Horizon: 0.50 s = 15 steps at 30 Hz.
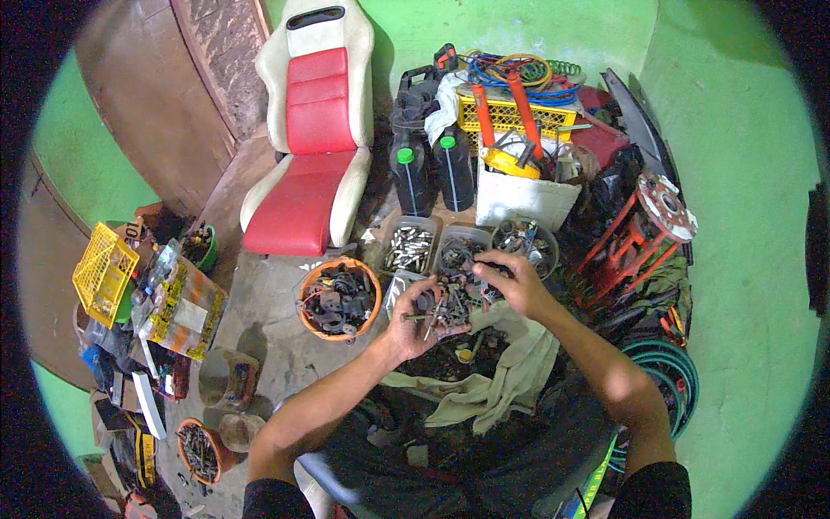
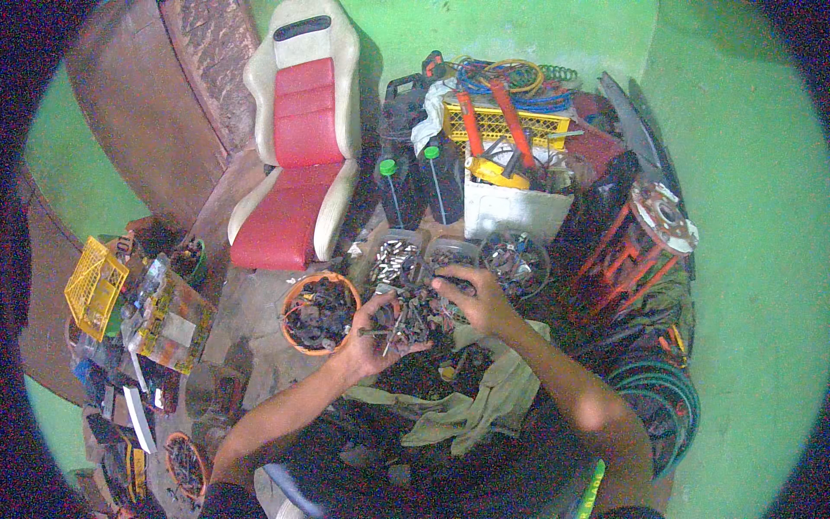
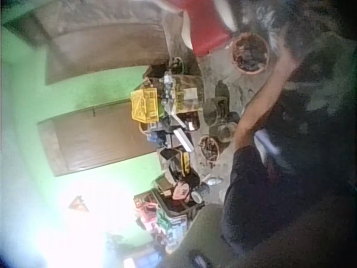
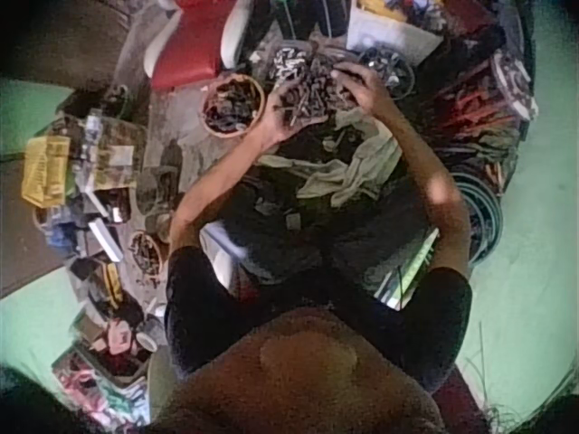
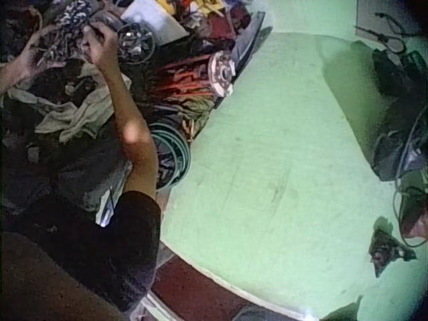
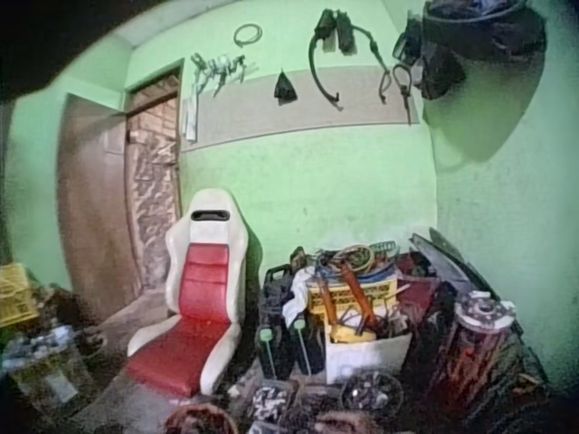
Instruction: The person handles a mechanical component and sorts through containers of screws and metal parts on the floor.
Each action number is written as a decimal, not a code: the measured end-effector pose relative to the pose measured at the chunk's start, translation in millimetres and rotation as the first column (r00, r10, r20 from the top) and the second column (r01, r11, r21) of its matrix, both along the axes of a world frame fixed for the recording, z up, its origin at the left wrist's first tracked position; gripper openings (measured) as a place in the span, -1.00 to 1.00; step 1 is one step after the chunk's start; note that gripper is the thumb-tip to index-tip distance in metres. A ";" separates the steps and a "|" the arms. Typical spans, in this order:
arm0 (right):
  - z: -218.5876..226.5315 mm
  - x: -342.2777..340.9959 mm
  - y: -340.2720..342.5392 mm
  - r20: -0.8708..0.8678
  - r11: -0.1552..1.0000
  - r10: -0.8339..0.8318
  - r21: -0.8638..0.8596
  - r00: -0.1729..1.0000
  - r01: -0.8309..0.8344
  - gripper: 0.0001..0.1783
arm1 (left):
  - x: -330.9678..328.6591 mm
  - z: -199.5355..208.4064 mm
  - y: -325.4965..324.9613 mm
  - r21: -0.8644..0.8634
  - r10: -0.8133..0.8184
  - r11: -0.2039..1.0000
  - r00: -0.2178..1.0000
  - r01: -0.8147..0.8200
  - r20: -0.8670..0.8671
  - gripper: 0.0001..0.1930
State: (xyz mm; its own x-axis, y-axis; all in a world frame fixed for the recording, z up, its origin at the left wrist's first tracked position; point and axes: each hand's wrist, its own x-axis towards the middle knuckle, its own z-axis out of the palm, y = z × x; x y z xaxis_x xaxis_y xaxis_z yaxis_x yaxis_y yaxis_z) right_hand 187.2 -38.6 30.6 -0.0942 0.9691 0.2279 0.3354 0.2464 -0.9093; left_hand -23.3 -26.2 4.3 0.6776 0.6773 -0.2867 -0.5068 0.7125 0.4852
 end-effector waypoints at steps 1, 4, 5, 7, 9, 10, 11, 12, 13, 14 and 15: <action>3.4 -2.4 -0.4 -0.004 1.000 -0.003 -0.003 1.000 0.003 -0.61 | -2.6 -1.3 -0.1 0.006 -0.001 1.000 1.000 0.001 0.020 -0.73; -4.2 8.0 6.8 -0.038 0.998 -0.056 -0.001 0.998 0.056 -0.64 | 0.5 1.6 0.1 -0.002 0.002 1.000 1.000 -0.002 -0.029 -0.68; -6.4 9.5 8.1 -0.083 0.997 -0.073 -0.010 0.994 0.073 -0.64 | 0.6 2.8 0.3 -0.005 -0.005 1.000 1.000 0.005 -0.022 -0.66; -11.8 10.8 10.8 -0.172 0.994 -0.108 -0.031 0.979 0.104 -0.66 | -0.3 3.7 0.6 -0.012 -0.017 1.000 1.000 0.017 -0.007 -0.60; -23.9 9.7 16.9 -0.186 0.988 -0.151 -0.069 0.971 0.140 -0.65 | -4.5 -6.1 3.8 -0.065 0.016 0.998 1.000 -0.017 -0.015 -0.60; -28.1 12.4 19.8 -0.137 0.980 -0.180 -0.113 0.974 0.165 -0.65 | -7.6 -10.8 4.9 -0.092 0.034 0.995 0.999 -0.036 -0.020 -0.61; -34.7 15.4 22.8 -0.087 0.968 -0.208 -0.159 0.974 0.193 -0.64 | -10.6 -8.8 5.0 -0.086 0.049 0.995 0.998 -0.052 -0.034 -0.61; -43.2 20.0 25.3 -0.097 0.957 -0.217 -0.220 0.971 0.191 -0.64 | -11.8 -3.4 5.4 -0.079 0.061 0.995 0.997 -0.064 -0.044 -0.62; -52.7 23.8 28.9 -0.106 0.942 -0.223 -0.280 0.969 0.186 -0.64 | -14.5 -0.2 6.5 -0.072 0.075 0.994 0.996 -0.079 -0.054 -0.62; -61.6 24.2 34.3 -0.116 0.927 -0.217 -0.337 0.969 0.167 -0.63 | -23.5 -12.0 13.4 -0.041 0.102 0.994 0.995 -0.103 -0.016 -0.64; -76.2 29.5 36.7 -0.172 0.925 -0.195 -0.359 0.966 0.123 -0.63 | -29.3 -3.1 15.2 -0.097 0.139 0.985 0.990 -0.139 -0.011 -0.67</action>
State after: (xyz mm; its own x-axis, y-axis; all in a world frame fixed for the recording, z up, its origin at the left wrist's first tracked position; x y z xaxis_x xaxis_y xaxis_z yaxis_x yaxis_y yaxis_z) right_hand 216.7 -1.9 -45.6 0.0804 0.9891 -0.1232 0.1460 -0.1339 -0.9802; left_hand -52.5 -11.0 1.2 0.5772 0.7336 -0.3587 -0.6023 0.6791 0.4197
